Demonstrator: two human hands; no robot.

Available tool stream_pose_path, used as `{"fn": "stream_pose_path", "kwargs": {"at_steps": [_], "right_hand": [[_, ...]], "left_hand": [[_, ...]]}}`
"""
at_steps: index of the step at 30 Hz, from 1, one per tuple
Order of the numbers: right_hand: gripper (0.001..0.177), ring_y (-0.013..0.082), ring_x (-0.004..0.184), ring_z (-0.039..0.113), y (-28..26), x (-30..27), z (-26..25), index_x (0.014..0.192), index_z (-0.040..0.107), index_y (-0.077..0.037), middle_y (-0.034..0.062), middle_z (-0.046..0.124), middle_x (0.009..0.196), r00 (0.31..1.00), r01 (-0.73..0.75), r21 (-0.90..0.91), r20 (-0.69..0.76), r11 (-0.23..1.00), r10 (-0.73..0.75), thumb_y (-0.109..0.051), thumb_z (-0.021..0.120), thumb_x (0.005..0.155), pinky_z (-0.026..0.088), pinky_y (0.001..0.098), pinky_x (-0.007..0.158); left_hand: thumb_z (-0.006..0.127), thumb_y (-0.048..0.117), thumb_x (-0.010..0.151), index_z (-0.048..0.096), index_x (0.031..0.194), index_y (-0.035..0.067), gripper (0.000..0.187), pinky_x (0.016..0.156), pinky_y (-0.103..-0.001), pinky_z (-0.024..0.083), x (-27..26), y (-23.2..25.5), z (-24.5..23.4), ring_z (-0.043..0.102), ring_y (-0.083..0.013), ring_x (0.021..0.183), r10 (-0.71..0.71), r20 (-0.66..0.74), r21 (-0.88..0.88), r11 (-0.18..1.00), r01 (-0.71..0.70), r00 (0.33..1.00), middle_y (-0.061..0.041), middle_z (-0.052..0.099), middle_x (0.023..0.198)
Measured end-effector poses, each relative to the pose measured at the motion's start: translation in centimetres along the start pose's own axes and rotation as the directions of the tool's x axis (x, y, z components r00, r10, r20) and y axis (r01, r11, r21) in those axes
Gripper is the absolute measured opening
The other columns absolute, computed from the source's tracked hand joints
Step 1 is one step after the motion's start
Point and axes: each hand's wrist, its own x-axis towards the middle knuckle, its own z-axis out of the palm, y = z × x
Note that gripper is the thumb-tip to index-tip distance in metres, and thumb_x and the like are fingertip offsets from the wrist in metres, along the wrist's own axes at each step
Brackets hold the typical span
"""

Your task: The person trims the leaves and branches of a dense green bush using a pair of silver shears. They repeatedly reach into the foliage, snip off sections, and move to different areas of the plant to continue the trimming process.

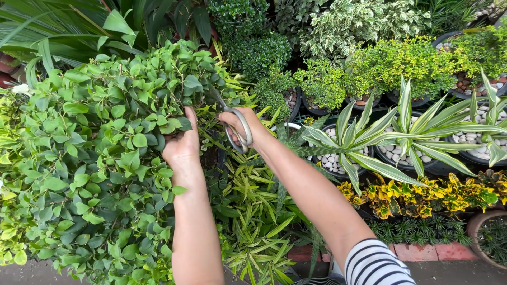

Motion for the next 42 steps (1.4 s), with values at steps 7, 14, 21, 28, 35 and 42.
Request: {"fn": "stream_pose_path", "kwargs": {"at_steps": [7,14,21,28,35,42], "right_hand": [[0.022,0.0117,0.038,0.05,-2.0,-1.4,-0.1,0.09,0.065,-0.004,0.0024,0.057,0.057,0.997,0.063,0.08,-0.052,0.995,-0.059,-0.026,0.069,0.09,0.039,0.0274,0.035],[0.026,0.0119,0.038,0.05,-2.2,1.0,0.0,0.089,0.064,-0.002,0.004,0.056,0.057,0.994,-0.066,0.096,0.094,0.993,0.057,-0.027,0.069,0.088,0.039,0.0273,0.035],[0.029,0.0118,0.04,0.05,-2.5,1.2,0.3,0.087,0.066,-0.002,0.0041,0.057,0.057,0.992,-0.106,0.106,0.072,0.989,0.099,-0.031,0.071,0.087,0.04,0.0265,0.038],[0.032,0.012,0.039,0.05,-2.9,0.7,-0.1,0.088,0.066,-0.002,0.0032,0.056,0.054,0.989,-0.126,0.117,0.093,0.985,0.115,-0.034,0.07,0.086,0.04,0.0265,0.038],[0.033,0.0119,0.04,0.05,-3.0,1.6,-0.3,0.089,0.066,-0.001,0.0026,0.055,0.055,0.985,-0.158,0.115,0.084,0.981,0.149,-0.034,0.068,0.088,0.04,0.0275,0.038],[0.032,0.011,0.038,0.045,-3.2,2.9,-0.4,0.087,0.063,-0.004,0.0013,0.051,0.052,0.965,-0.232,0.171,0.163,0.958,0.204,-0.035,0.064,0.09,0.036,0.0293,0.034]], "left_hand": [[0.061,0.019,0.095,0.067,0.124,0.002,0.034,0.111,-0.063,0.043,-0.2,-0.2,0.1,0.057,-0.041,0.126,0.001,0.003,-0.01,1.0,-0.001,1.0,-0.018,0.064,0.136],[0.06,0.018,0.095,0.067,0.123,0.001,0.034,0.111,-0.064,0.042,0.2,0.5,-0.6,0.059,-0.0385,0.125,-0.002,0.007,0.01,1.0,0.002,1.0,-0.017,0.066,0.134],[0.061,0.02,0.096,0.066,0.126,0.002,0.036,0.112,-0.062,0.042,-0.7,-0.2,-0.3,0.057,-0.0391,0.127,-0.004,0.035,-0.003,1.0,0.004,0.999,-0.017,0.064,0.137],[0.061,0.022,0.096,0.066,0.129,0.004,0.037,0.113,-0.063,0.041,-0.1,0.1,-1.0,0.057,-0.0382,0.129,0.021,0.014,0.032,0.999,-0.022,1.0,-0.016,0.064,0.139],[0.059,0.023,0.097,0.066,0.128,0.005,0.037,0.113,-0.064,0.04,0.2,0.0,-1.6,0.057,-0.0366,0.13,0.031,0.042,0.053,0.998,-0.033,0.999,-0.015,0.064,0.139],[0.059,0.02,0.097,0.065,0.128,0.003,0.036,0.114,-0.064,0.041,-0.6,-0.5,-1.5,0.057,-0.0373,0.13,0.042,0.055,0.054,0.998,-0.045,0.998,-0.016,0.064,0.138]]}}
